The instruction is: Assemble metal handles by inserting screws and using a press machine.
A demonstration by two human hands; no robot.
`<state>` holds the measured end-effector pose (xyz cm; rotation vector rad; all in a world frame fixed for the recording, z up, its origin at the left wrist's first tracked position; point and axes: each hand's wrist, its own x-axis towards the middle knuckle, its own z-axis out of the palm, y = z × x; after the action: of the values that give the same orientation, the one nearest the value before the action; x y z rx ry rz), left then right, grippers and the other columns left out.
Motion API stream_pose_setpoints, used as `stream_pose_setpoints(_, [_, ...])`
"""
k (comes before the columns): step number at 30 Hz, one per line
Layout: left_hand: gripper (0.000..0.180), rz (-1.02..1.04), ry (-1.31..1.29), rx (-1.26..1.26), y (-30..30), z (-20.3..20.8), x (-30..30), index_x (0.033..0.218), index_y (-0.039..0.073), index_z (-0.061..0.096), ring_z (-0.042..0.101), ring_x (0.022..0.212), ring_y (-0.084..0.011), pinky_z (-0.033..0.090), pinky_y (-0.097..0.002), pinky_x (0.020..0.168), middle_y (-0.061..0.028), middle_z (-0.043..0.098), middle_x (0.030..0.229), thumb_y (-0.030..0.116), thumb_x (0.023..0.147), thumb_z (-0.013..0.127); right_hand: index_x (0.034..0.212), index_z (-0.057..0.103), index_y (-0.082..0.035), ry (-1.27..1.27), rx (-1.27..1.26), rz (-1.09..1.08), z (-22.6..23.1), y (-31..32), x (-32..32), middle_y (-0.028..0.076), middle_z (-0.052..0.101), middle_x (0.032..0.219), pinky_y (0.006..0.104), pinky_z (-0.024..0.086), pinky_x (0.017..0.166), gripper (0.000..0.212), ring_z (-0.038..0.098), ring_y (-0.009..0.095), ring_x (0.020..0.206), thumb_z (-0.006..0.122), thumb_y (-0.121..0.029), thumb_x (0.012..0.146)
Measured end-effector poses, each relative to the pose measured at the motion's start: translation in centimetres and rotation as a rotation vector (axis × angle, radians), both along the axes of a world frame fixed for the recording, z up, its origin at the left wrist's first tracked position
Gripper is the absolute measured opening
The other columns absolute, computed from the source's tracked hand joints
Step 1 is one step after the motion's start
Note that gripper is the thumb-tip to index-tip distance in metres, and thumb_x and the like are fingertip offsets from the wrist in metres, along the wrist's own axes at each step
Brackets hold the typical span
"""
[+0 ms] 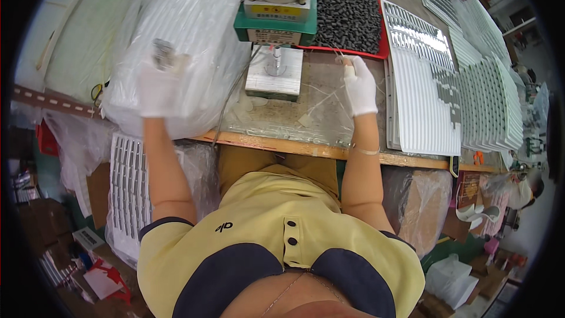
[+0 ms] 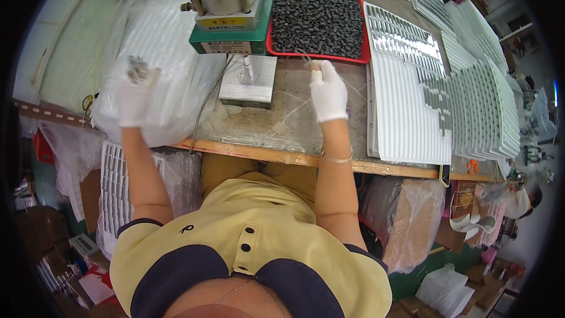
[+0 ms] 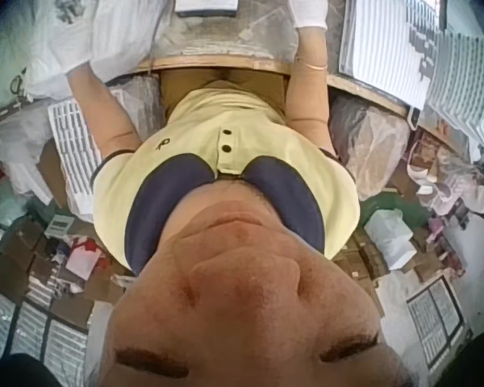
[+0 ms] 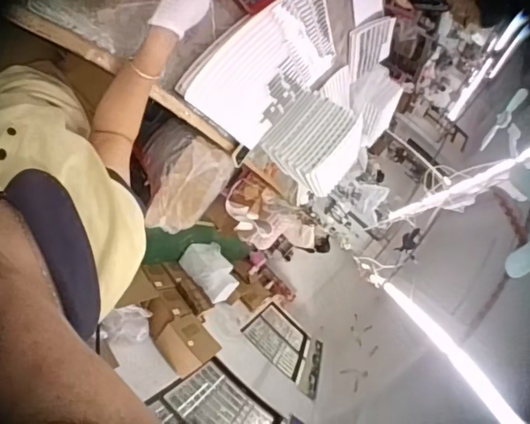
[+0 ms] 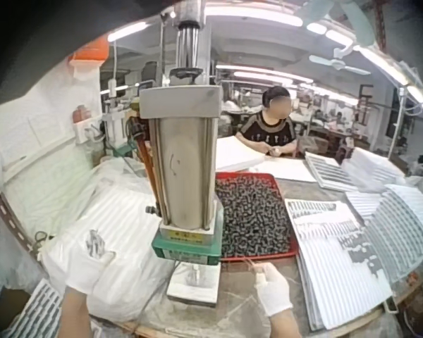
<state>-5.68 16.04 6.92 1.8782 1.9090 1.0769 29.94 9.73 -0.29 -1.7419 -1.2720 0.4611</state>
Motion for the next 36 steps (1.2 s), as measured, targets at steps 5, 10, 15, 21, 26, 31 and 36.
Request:
stream_pose_setpoints(5, [0.048, 0.148, 0.609, -0.18, 7.2, -1.6, -7.9, 0.1, -0.004, 0.064, 0.063, 0.088, -0.039, 0.049, -0.0426, 0.077, -0.0264, 0.064, 0.093, 0.032, 0.069, 0.072, 0.099, 0.065, -0.015, -0.361, -0.227, -0.193, -0.4, 3.9, 2.9, 0.012, 0.066, 0.099, 0.0415, 0.049, 0.08, 0.021, 0.063, 0.032, 0.092, 0.058, -0.029, 0.086])
stream_pose_setpoints(10, [0.049, 0.167, 0.576, -0.406, 8.8, -3.9, -10.1, 0.086, -0.005, 0.068, 0.064, 0.083, -0.0392, 0.049, -0.0429, 0.075, -0.0277, 0.064, 0.091, 0.04, 0.068, 0.071, 0.098, 0.067, -0.018, -0.527, -0.284, -0.11, 1.2, 7.8, 0.4, 0.01, 0.066, 0.097, 0.0411, 0.05, 0.077, 0.02, 0.063, 0.031, 0.091, 0.061, -0.03, 0.083])
stream_pose_setpoints(15, [0.022, -0.059, -0.269, -0.093, 5.9, -2.7, -9.0, 0.088, 0.001, 0.067, 0.058, 0.059, -0.012, 0.045, -0.0285, 0.054, -0.0063, 0.065, 0.073, 0.019, 0.075, 0.069, 0.091, 0.068, -0.017, -0.748, -0.219, -0.046, -1.7, 11.3, 0.4, 0.008, 0.066, 0.091, 0.0421, 0.05, 0.073, 0.014, 0.063, 0.031, 0.086, 0.06, -0.026, 0.083])
stream_pose_setpoints(21, [0.025, -0.336, -0.334, -0.356, -3.3, -1.5, 4.0, 0.097, 0.002, 0.064, 0.06, 0.072, -0.011, 0.049, -0.0244, 0.064, -0.0026, 0.065, 0.079, 0.012, 0.074, 0.067, 0.089, 0.069, -0.016, -0.636, -0.202, -0.069, 0.4, 9.0, 0.0, 0.008, 0.066, 0.091, 0.0397, 0.05, 0.076, 0.014, 0.063, 0.029, 0.087, 0.057, -0.022, 0.084])
stream_pose_setpoints(26, [0.024, -0.477, -0.522, -0.324, -3.8, -5.1, 12.4, 0.093, 0.001, 0.065, 0.061, 0.075, -0.0081, 0.048, -0.0223, 0.068, -0.0037, 0.067, 0.082, 0.008, 0.072, 0.075, 0.09, 0.069, -0.012, -0.047, 0.053, 0.322, 4.1, 0.7, -0.6, 0.008, 0.066, 0.087, 0.0365, 0.05, 0.072, 0.012, 0.062, 0.029, 0.083, 0.065, -0.016, 0.079])
stream_pose_setpoints(31, [0.022, -0.588, -0.504, -0.331, -4.2, -7.2, 16.0, 0.09, 0.004, 0.065, 0.06, 0.071, -0.0072, 0.048, -0.0236, 0.065, -0.0018, 0.068, 0.081, 0.007, 0.071, 0.076, 0.087, 0.067, -0.006, -0.28, 0.044, 0.304, 5.4, -3.8, -0.3, 0.009, 0.064, 0.079, 0.0315, 0.049, 0.071, 0.012, 0.06, 0.025, 0.074, 0.067, -0.005, 0.075])
stream_pose_setpoints(36, [0.018, -0.728, -0.145, 0.129, -4.9, -9.8, 18.2, 0.084, 0.004, 0.064, 0.057, 0.067, -0.011, 0.047, -0.0264, 0.062, -0.004, 0.063, 0.076, 0.007, 0.071, 0.075, 0.082, 0.066, -0.012, -0.82, -0.188, 0.32, 7.4, -5.5, 0.6, 0.006, 0.064, 0.081, 0.0387, 0.049, 0.071, 0.008, 0.063, 0.026, 0.081, 0.06, -0.016, 0.08])
